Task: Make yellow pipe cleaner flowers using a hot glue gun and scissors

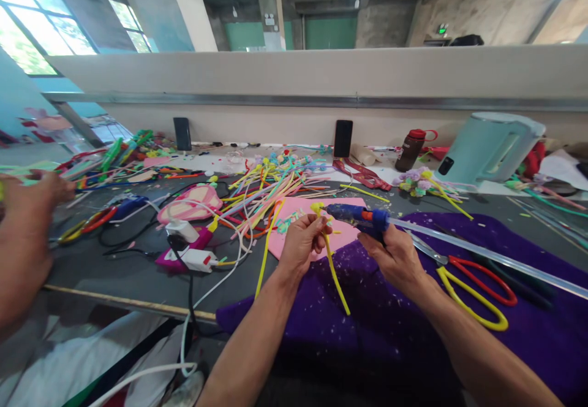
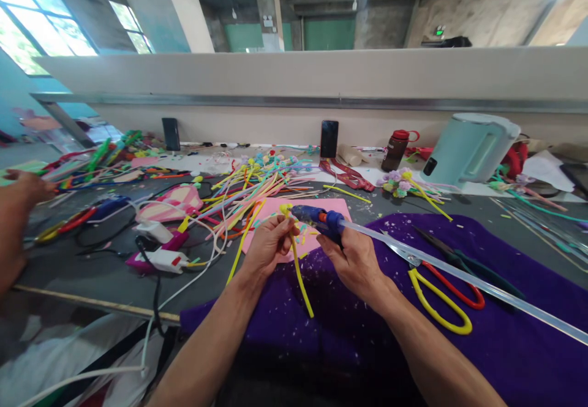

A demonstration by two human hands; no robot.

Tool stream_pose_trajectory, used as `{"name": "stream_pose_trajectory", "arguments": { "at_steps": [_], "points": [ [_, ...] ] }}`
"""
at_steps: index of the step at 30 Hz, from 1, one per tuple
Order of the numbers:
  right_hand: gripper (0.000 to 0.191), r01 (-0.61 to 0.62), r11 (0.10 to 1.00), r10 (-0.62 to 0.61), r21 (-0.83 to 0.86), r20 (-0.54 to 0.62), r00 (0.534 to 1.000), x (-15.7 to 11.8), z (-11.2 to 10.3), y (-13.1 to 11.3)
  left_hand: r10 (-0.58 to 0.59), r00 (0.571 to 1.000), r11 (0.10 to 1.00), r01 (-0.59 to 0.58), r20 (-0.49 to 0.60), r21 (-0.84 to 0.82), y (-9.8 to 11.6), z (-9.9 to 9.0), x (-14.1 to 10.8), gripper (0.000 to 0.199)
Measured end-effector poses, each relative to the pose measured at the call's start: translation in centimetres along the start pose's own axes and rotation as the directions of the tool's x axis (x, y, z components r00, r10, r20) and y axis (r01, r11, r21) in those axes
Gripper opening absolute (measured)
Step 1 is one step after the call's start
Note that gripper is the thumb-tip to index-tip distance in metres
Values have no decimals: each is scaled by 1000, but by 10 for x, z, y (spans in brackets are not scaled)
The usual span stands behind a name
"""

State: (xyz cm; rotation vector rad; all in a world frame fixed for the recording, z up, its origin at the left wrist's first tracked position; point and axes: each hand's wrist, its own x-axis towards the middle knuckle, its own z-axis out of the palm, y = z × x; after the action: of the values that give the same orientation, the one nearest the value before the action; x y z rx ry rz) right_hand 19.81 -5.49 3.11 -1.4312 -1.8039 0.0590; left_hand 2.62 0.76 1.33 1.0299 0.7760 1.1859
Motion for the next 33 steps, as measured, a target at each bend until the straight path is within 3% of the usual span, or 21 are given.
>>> {"name": "stream_pose_trajectory", "arguments": {
  "at_steps": [13, 33],
  "points": [
    [18, 116, 993, -116, 16, -32, 993, 0, 1, 0, 9, 1000, 1000, -9, 1, -24, 1, -1, 0, 26],
    [16, 132, 990, -130, 55, -34, 991, 1, 0, -2, -9, 1000, 1000, 9, 8, 7, 1, -2, 0, 24]
  ]
}}
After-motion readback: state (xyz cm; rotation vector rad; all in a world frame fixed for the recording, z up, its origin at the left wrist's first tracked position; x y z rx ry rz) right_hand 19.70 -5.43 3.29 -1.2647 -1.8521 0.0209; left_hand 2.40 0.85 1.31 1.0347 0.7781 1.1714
